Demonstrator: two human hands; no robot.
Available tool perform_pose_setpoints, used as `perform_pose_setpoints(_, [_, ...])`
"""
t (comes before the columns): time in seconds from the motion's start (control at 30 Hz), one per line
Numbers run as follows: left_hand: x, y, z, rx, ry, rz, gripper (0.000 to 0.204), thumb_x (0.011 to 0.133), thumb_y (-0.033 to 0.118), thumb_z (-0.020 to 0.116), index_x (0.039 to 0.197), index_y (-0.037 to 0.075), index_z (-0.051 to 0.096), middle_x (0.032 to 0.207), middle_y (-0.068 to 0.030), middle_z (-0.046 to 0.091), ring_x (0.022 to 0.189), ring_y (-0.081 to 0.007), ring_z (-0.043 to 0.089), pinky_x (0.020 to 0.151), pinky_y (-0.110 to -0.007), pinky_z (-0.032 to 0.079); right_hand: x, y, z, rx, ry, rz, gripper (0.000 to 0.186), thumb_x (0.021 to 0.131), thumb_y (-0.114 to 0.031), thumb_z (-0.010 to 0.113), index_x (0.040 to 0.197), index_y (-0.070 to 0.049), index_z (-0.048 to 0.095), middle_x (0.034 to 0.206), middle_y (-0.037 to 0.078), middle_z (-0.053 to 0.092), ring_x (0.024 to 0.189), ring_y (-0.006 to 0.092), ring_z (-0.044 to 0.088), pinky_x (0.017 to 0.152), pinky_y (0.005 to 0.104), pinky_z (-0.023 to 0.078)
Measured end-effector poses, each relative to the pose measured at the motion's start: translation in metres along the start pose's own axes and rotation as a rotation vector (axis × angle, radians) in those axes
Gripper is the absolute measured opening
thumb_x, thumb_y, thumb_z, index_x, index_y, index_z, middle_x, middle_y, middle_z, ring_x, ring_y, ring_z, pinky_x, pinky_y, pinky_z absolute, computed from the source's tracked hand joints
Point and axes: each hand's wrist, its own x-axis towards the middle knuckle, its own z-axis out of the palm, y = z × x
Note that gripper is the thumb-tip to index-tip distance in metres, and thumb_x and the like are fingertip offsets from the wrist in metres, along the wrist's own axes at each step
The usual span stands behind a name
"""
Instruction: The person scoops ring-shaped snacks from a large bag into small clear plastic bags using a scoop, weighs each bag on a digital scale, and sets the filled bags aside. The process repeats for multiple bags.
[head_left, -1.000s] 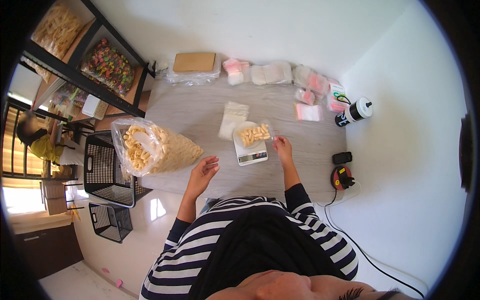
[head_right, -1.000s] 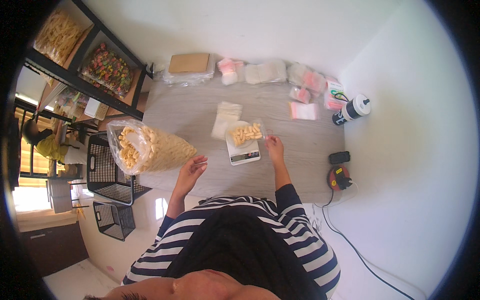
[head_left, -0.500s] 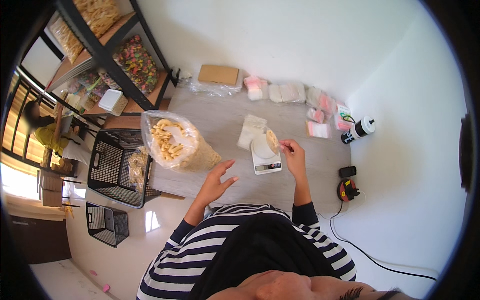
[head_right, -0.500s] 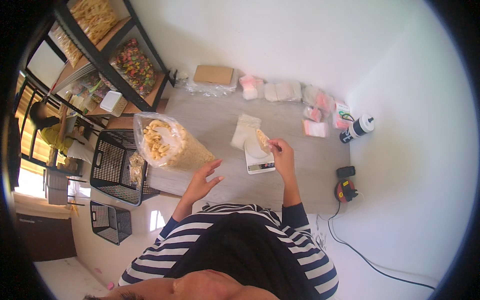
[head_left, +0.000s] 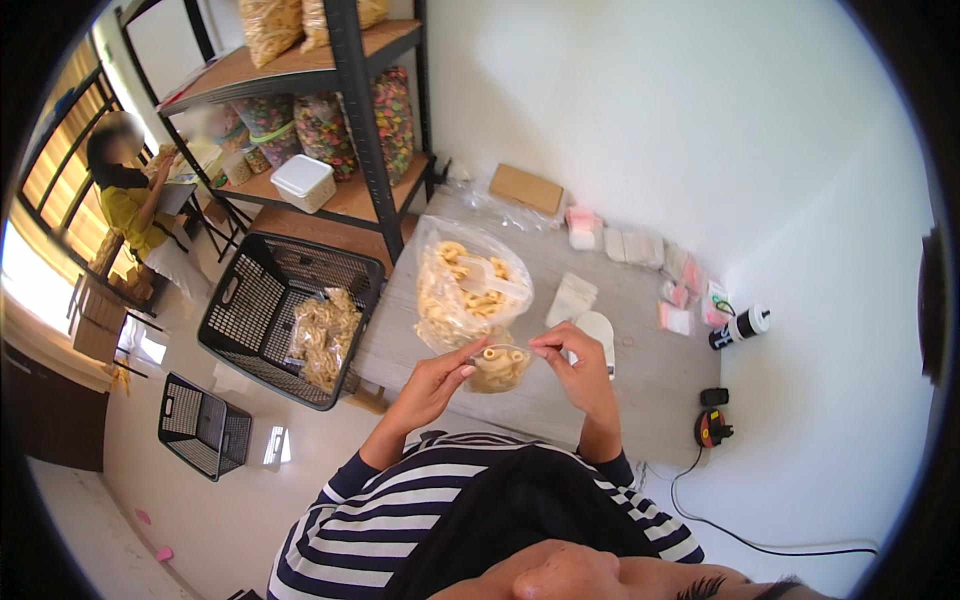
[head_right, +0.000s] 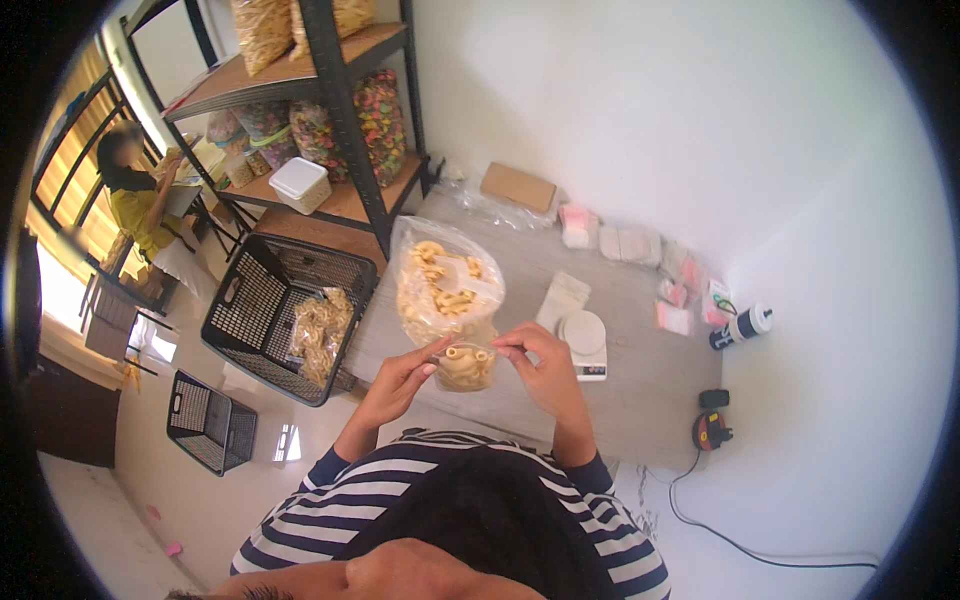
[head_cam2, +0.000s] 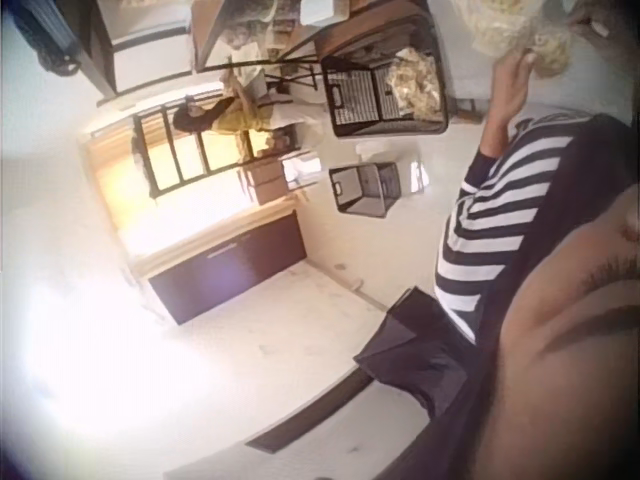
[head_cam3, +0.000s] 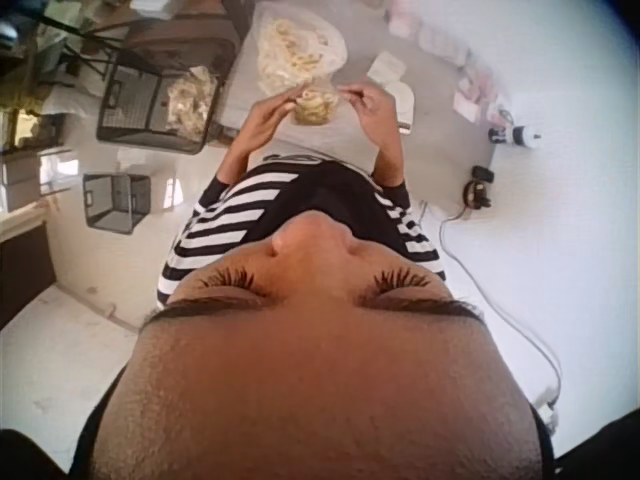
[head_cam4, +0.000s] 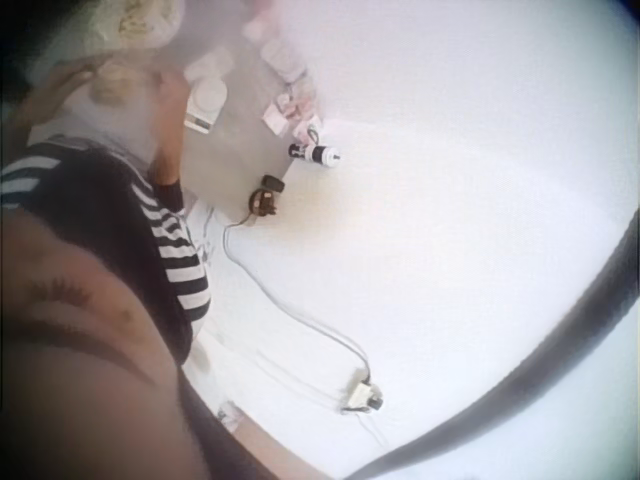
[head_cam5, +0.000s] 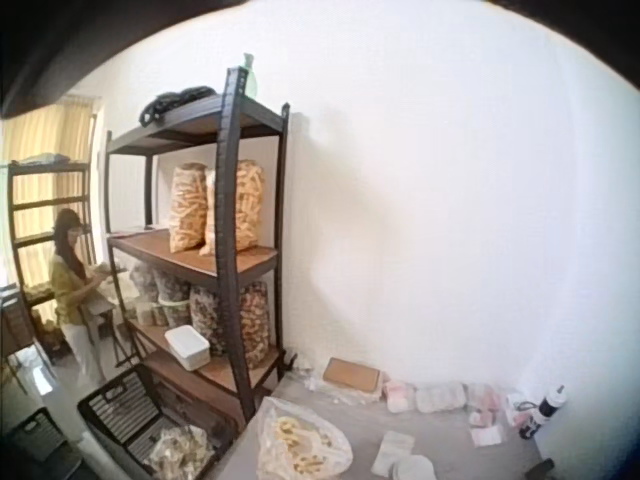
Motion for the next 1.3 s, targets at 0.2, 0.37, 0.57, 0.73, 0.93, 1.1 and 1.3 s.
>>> perform_pose_setpoints(0.2, [-0.024, -0.011, -0.051, 0.015, 0.114, 0.072, 0.034, 0.106, 0.016, 0.048, 0.133, 0.002, 0.062, 0.127, -0.0134, 0.068, 0.117, -0.0204, 0.064, 0.100, -0.031, 0.048, 0.004, -0.020, 0.077, -0.027, 0.077, 0.022, 0.013, 0.086, 0.004, 0.069, 0.098, 0.001, 0.071, 0.092, 0.011, 0.069, 0.083, 0.0230, 0.065, 0.075, 0.0316, 0.050])
perform_pose_setpoints(0.37, [-0.035, -0.010, -0.087, 0.030, 0.046, 0.037, 0.034, 0.106, 0.016, 0.048, 0.131, -0.001, 0.062, 0.123, -0.0136, 0.070, 0.116, -0.0199, 0.065, 0.101, -0.031, 0.047, 0.000, -0.035, 0.115, -0.048, 0.106, 0.005, 0.013, 0.087, 0.005, 0.068, 0.099, 0.001, 0.072, 0.091, 0.010, 0.067, 0.082, 0.0184, 0.064, 0.075, 0.0294, 0.050])
perform_pose_setpoints(0.57, [-0.021, -0.016, -0.118, -0.179, -0.166, 0.110, 0.056, 0.100, 0.030, 0.060, 0.145, -0.001, 0.048, 0.135, -0.0183, 0.062, 0.126, -0.0236, 0.059, 0.107, -0.034, 0.043, -0.004, -0.046, 0.128, 0.025, 0.203, 0.048, 0.012, 0.088, 0.004, 0.068, 0.099, 0.000, 0.072, 0.089, 0.008, 0.066, 0.081, 0.0156, 0.061, 0.075, 0.0274, 0.048])
perform_pose_setpoints(0.73, [-0.006, -0.026, -0.109, -0.523, -0.440, 0.160, 0.101, 0.086, 0.037, 0.077, 0.159, 0.004, 0.017, 0.153, -0.0201, 0.044, 0.141, -0.0273, 0.042, 0.117, -0.037, 0.029, -0.008, -0.044, 0.119, 0.174, 0.191, 0.096, 0.008, 0.090, 0.004, 0.067, 0.097, 0.002, 0.070, 0.090, 0.007, 0.065, 0.085, 0.0139, 0.059, 0.078, 0.0267, 0.047])
perform_pose_setpoints(0.93, [0.005, -0.025, -0.085, -0.793, -0.569, 0.022, 0.124, 0.071, 0.051, 0.084, 0.159, 0.001, 0.013, 0.145, -0.0212, 0.049, 0.139, -0.0267, 0.044, 0.116, -0.037, 0.027, 0.003, -0.034, 0.101, 0.221, 0.066, 0.097, 0.009, 0.090, 0.002, 0.068, 0.098, 0.000, 0.071, 0.097, 0.008, 0.068, 0.086, 0.0168, 0.061, 0.081, 0.0291, 0.048])
perform_pose_setpoints(1.1, [0.019, -0.031, -0.083, -0.827, -0.636, -0.050, 0.127, 0.067, 0.054, 0.086, 0.159, 0.001, 0.016, 0.130, -0.0152, 0.055, 0.123, -0.0245, 0.052, 0.107, -0.035, 0.034, 0.027, -0.021, 0.086, -0.017, 0.089, -0.099, 0.022, 0.087, -0.002, 0.071, 0.109, -0.002, 0.071, 0.098, 0.009, 0.066, 0.095, 0.0236, 0.059, 0.088, 0.0341, 0.046])
perform_pose_setpoints(1.3, [0.028, -0.043, -0.092, -0.630, -0.326, -0.016, 0.126, 0.059, 0.052, 0.092, 0.155, 0.001, 0.028, 0.122, -0.0089, 0.057, 0.118, -0.0205, 0.053, 0.106, -0.032, 0.035, 0.044, 0.022, 0.052, -0.483, 0.318, 0.029, 0.038, 0.085, -0.016, 0.075, 0.120, -0.005, 0.065, 0.108, 0.011, 0.059, 0.104, 0.0300, 0.053, 0.092, 0.0399, 0.043])
